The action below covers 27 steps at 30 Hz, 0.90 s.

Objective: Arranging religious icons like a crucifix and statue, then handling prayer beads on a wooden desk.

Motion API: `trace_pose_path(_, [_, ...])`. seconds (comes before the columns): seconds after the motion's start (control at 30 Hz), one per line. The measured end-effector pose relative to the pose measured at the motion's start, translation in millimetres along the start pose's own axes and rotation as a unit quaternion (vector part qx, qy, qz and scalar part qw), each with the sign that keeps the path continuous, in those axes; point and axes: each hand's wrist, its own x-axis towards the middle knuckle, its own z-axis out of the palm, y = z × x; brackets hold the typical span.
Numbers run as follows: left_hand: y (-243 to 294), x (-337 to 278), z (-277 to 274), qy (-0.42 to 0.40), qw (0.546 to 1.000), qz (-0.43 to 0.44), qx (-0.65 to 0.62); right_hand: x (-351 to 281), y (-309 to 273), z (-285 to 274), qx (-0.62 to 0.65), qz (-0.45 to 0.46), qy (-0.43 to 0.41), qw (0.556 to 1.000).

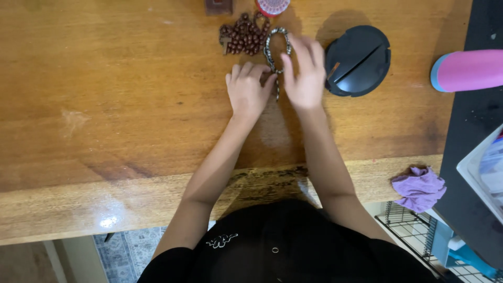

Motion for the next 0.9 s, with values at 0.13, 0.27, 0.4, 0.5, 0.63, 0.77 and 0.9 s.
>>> trace_pose_path(0.13, [10.6,0.4,-12.5,0.029,0.995,0.032,-0.096,-19.4,-5.5,-38.9,-0.022,-0.055,0.122,0.991])
trace_pose_path(0.27, [25.2,-9.8,21.8,0.018,0.984,0.065,-0.163,-68.0,38.6,-48.3,-0.093,0.02,0.133,0.987])
trace_pose_path(0.4, [50.9,-21.8,51.1,0.054,0.959,0.122,-0.249,-97.3,81.8,-52.3,-0.167,0.048,0.151,0.973])
trace_pose_path(0.5, [69.7,-25.6,55.7,0.023,0.947,0.128,-0.293,-108.1,96.8,-57.0,-0.108,0.15,0.133,0.974])
trace_pose_path(0.63, [80.3,-24.9,64.1,0.012,0.947,0.124,-0.295,-108.2,113.3,-53.9,-0.011,0.178,0.126,0.976])
trace_pose_path(0.77, [76.2,-19.1,67.5,0.006,0.944,0.125,-0.306,-96.6,109.3,-47.4,0.006,0.178,0.14,0.974])
trace_pose_path(0.9, [72.0,-13.7,56.2,-0.06,0.951,0.058,-0.299,-79.3,108.9,-39.5,0.028,0.181,0.083,0.98])
